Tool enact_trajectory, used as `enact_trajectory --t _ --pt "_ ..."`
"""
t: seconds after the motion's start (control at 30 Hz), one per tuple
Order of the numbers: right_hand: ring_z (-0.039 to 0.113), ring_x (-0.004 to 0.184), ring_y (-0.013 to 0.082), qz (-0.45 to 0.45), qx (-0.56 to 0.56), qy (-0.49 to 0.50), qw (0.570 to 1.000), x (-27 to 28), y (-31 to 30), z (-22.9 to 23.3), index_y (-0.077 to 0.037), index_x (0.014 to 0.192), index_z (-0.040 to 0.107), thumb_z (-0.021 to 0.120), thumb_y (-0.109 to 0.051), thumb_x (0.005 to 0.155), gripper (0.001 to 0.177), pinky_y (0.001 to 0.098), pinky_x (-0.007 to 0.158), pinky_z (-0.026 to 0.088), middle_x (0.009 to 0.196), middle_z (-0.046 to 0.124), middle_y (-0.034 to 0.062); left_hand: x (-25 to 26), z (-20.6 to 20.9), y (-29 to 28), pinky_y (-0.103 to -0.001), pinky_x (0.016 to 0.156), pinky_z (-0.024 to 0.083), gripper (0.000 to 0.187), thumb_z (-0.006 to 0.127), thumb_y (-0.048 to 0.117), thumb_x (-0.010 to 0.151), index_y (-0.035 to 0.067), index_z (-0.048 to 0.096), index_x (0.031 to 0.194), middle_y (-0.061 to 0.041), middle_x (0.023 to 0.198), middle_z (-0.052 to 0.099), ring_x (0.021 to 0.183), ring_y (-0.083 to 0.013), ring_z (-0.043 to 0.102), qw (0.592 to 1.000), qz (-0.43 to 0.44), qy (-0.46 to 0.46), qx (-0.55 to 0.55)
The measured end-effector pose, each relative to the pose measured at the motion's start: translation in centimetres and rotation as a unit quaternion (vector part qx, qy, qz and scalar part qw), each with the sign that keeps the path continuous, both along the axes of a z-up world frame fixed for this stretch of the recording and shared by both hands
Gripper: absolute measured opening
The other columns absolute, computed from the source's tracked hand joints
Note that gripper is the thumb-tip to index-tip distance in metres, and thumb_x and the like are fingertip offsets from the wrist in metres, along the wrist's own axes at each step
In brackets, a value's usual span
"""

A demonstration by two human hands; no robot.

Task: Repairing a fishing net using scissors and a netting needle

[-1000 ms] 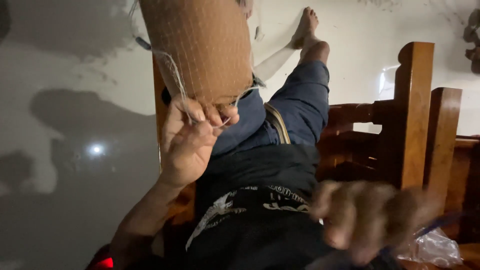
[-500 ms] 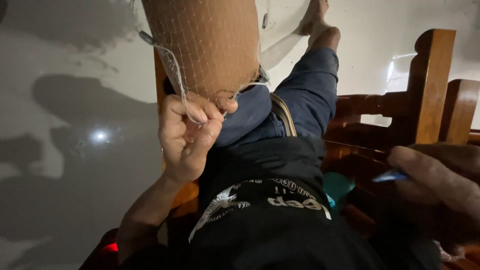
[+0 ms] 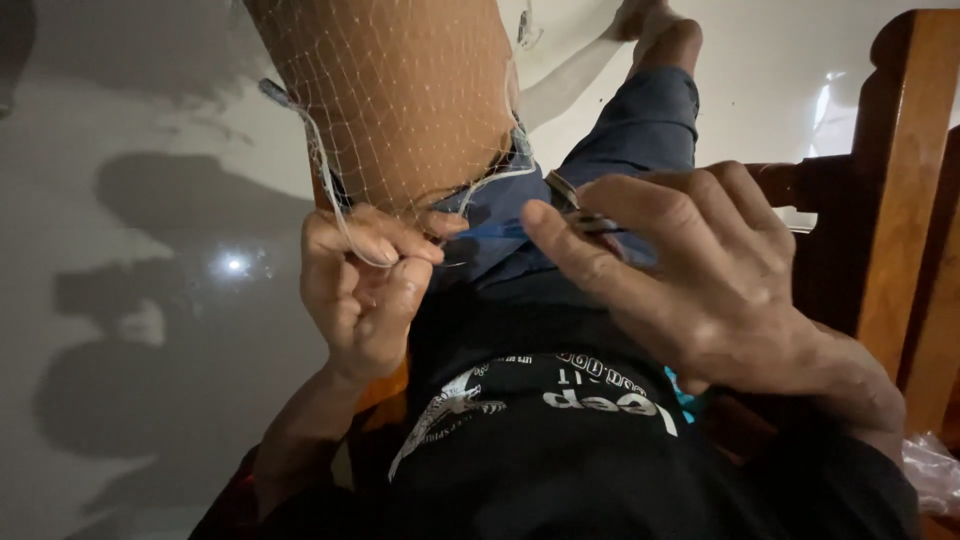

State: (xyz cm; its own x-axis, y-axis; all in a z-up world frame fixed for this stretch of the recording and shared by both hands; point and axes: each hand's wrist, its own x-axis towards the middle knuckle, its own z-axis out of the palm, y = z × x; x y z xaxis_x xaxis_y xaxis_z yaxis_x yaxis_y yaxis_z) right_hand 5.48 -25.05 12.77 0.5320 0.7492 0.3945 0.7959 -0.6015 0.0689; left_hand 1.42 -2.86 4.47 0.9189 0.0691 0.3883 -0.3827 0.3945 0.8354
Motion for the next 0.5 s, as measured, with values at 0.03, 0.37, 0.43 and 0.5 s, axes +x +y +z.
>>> enact_trajectory --t 0.03,0.37,0.43,0.5 --pt "0.058 0.08 0.0195 0.001 -0.005 -0.016 1.0 0.2 0.4 0.1 -0.017 0.131 0.06 0.073 -0.008 0.105 0.031 0.0329 0.068 0.044 0.105 0.063 0.0061 0.0 0.2 0.0 -0.046 0.094 0.059 0.023 0.046 -0.008 0.09 0.011 0.04 0.1 -0.01 0.09 0.057 0.086 -0.0235 0.063 1.0 0.012 0.005 0.02" --pt "0.063 0.086 0.0216 0.079 0.005 0.014 0.997 1.6 -0.1 -1.0 -0.016 0.135 0.053 0.073 -0.002 0.101 0.042 0.0385 0.074 0.051 0.109 0.063 0.0061 -0.3 0.5 -0.1 -0.046 0.095 0.057 0.022 0.047 -0.005 0.09 0.014 0.043 0.1 -0.005 0.087 0.053 0.083 -0.0153 0.061 1.0 -0.008 0.019 0.007" --pt "0.06 0.087 0.023 0.109 0.046 0.04 0.992 2.5 -0.2 -1.5 -0.015 0.136 0.051 0.073 0.0 0.101 0.044 0.0383 0.075 0.05 0.106 0.062 0.0059 -0.3 0.5 0.2 -0.037 0.083 0.054 0.022 0.049 -0.005 0.086 0.013 0.041 0.097 -0.007 0.083 0.053 0.077 -0.0162 0.057 0.999 0.008 0.017 0.037" --pt "0.057 0.089 0.0243 0.139 0.086 0.064 0.985 3.3 0.3 -2.1 -0.015 0.137 0.049 0.074 0.002 0.102 0.046 0.038 0.076 0.048 0.104 0.061 0.0057 -0.4 0.3 0.2 -0.029 0.07 0.05 0.022 0.051 -0.005 0.083 0.011 0.04 0.093 -0.009 0.079 0.053 0.07 -0.0172 0.054 0.997 0.023 0.014 0.067"
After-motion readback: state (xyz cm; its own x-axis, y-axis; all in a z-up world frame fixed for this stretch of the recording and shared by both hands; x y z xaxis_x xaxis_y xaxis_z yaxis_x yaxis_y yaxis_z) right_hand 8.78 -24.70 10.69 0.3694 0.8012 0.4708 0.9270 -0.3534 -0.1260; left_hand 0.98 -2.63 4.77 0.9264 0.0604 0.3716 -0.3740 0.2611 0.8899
